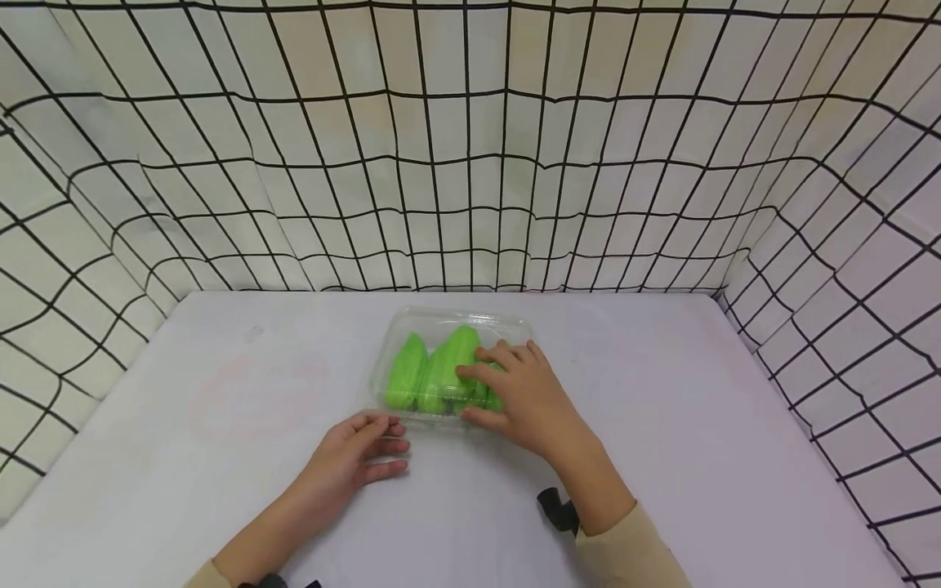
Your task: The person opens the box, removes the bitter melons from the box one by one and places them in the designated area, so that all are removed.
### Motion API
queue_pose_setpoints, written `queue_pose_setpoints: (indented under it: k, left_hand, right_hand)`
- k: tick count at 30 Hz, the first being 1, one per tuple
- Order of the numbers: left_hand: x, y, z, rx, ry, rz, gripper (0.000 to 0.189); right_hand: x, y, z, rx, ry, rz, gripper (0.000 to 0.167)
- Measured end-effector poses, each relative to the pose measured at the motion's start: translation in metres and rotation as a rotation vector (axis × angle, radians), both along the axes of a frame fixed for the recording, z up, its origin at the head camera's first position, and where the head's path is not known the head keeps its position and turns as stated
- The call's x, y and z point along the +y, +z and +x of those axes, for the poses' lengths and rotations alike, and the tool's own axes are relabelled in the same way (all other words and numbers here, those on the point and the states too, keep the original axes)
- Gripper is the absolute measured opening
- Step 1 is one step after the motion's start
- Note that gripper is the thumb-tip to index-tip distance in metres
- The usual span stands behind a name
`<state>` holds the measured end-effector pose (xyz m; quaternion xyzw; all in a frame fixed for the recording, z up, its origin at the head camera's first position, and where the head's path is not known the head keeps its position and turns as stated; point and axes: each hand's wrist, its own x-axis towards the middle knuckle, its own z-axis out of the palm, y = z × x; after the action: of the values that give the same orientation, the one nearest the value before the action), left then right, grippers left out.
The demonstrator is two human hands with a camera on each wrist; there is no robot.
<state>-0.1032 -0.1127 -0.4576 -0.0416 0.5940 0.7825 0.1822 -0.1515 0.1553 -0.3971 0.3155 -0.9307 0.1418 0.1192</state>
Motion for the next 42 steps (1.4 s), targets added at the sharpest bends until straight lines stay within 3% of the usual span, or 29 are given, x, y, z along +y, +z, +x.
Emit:
queue_pose_setpoints:
  k: [5, 9, 12, 15, 19, 23, 30, 42]
  left_hand:
    - [-0.022, 0.007, -0.011, -0.005, 0.092, -0.039, 0.045]
    - [-0.033, 0.013, -0.026, 0.032, 0.089, -0.063, 0.055]
    - [-0.038, 0.013, -0.041, 0.069, 0.022, -0.056, 0.058]
    - [-0.041, 0.009, -0.054, 0.076, -0.086, -0.006, 0.061]
    - [-0.042, 0.002, -0.064, 0.073, -0.216, 0.095, 0.06]
    - [-0.043, -0.001, -0.064, 0.118, -0.272, 0.112, 0.059]
    - [-0.049, -0.004, -0.058, 0.211, -0.254, 0.076, 0.06]
    - [-0.04, -0.008, -0.058, 0.193, -0.181, 0.089, 0.06]
  right_hand:
    - [0.006, 0.001, -0.002, 0.0, -0.001, 0.006, 0.053]
    - [0.009, 0.001, -0.002, -0.028, -0.002, -0.007, 0.052]
    - [0.009, 0.001, -0.001, -0.038, -0.004, -0.014, 0.051]
    - [0.007, -0.001, -0.001, -0.033, -0.005, -0.02, 0.05]
    - [0.004, -0.005, -0.001, -0.029, -0.006, -0.014, 0.057]
    - [-0.001, -0.006, 0.001, -0.015, -0.005, -0.002, 0.062]
    - [-0.006, -0.003, 0.004, -0.003, -0.005, -0.009, 0.058]
    - [-0.005, 0.003, 0.005, 0.06, 0.017, 0.083, 0.057]
